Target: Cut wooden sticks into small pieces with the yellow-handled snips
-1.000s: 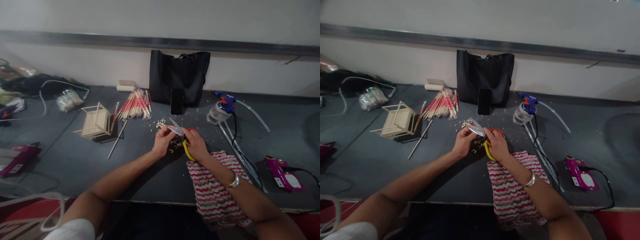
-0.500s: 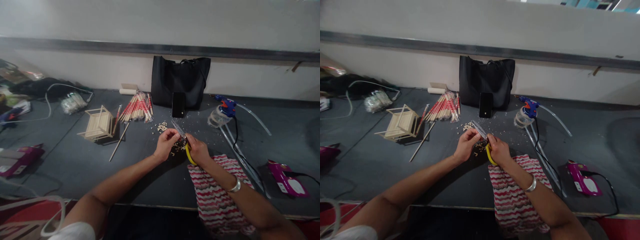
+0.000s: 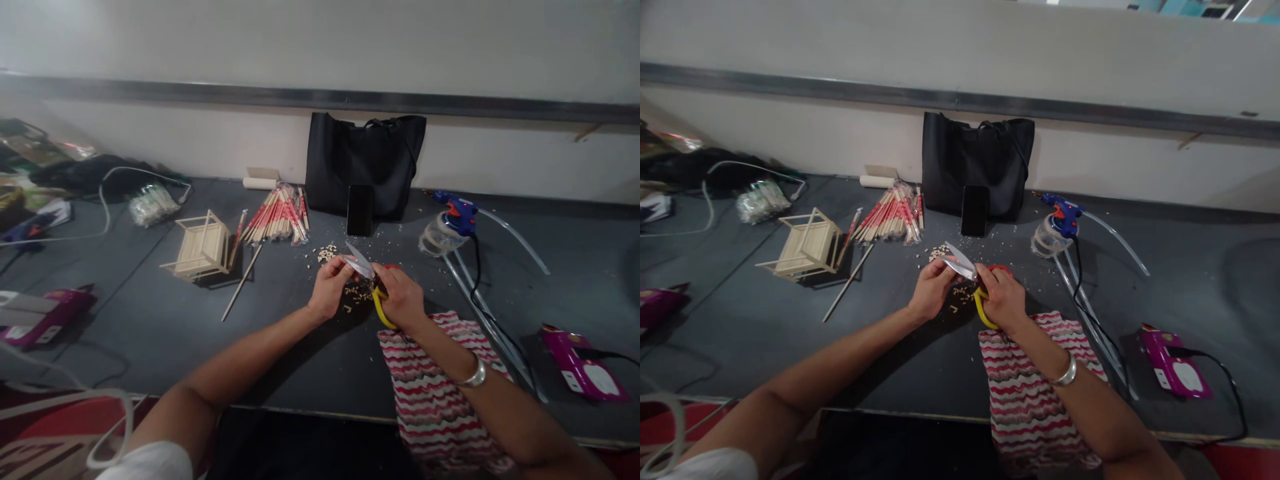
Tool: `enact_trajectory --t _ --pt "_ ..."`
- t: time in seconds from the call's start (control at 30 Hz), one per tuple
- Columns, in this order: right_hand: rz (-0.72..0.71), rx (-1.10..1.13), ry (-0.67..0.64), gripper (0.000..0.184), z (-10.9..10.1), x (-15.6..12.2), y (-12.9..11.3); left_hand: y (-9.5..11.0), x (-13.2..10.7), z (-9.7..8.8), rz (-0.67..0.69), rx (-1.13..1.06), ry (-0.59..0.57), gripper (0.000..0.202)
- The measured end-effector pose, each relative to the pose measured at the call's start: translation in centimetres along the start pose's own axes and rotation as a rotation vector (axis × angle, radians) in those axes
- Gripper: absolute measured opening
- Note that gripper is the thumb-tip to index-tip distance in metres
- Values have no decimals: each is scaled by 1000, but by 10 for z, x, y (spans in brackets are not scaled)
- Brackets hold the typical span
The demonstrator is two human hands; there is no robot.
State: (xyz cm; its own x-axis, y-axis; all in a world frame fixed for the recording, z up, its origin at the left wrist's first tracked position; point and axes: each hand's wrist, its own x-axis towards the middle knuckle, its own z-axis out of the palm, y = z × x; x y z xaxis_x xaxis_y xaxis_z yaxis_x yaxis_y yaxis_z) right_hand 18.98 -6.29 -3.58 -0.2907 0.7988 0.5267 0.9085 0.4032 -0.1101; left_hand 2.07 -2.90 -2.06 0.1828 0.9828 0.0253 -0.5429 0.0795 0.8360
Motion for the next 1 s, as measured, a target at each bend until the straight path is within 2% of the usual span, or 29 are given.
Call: enact_trajectory --t 0.33,0.67,1.0 --pt "46 -23 -70 46 -3 3 -3 0 -1 0 10 81 24 31" --pt "71 -29 -96 47 0 0 -5 -1 -4 3 2 43 8 31" --pt "82 -10 -96 45 4 -4 -4 -2 -4 2 28 106 -4 30"
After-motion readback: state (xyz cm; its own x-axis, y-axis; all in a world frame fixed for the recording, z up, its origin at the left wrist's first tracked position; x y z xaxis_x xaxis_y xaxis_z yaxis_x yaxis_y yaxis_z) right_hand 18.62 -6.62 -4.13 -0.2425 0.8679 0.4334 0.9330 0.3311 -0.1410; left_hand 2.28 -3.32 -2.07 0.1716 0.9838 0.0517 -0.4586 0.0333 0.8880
